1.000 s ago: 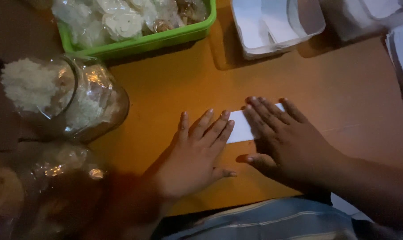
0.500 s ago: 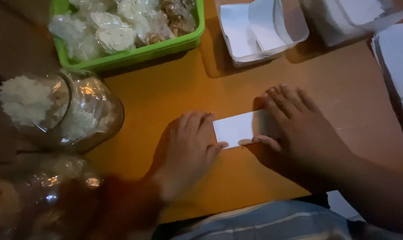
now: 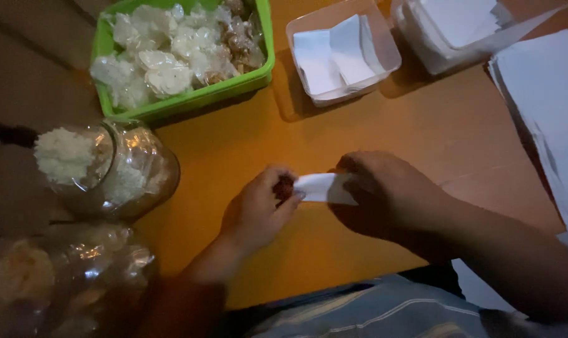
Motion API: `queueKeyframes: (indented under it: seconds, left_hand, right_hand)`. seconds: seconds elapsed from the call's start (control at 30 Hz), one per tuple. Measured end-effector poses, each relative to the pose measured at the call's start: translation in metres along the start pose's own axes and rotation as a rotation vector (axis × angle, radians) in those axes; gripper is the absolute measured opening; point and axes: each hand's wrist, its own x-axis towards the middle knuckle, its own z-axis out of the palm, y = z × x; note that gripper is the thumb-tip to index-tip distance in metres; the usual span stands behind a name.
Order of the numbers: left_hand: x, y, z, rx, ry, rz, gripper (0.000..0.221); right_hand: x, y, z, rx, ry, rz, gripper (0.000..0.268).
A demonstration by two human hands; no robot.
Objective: Folding tissues and placing them into plastic containers
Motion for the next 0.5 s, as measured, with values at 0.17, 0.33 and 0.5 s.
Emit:
queueKeyframes:
  seconds: [0.17, 0.33, 0.5]
  left_hand:
    - [0.009, -0.005, 0.018, -0.329, 0.167, -0.064, 0.036]
    - [0.039, -0.02, 0.017, -0.673, 0.27, -0.019, 0.019]
    - [0.07, 0.066, -0.022, -0.515, 0.353, 0.133, 0.015]
  right_hand:
    - [0.002, 0.042, 0.021, 0.223, 0.193, -0.23, 0.027]
    - [0.003, 0.045, 0.014, 0.449, 0.324, -0.308, 0.017]
    - [0.005, 0.045, -0.021, 0.254, 0.563, -0.49, 0.03]
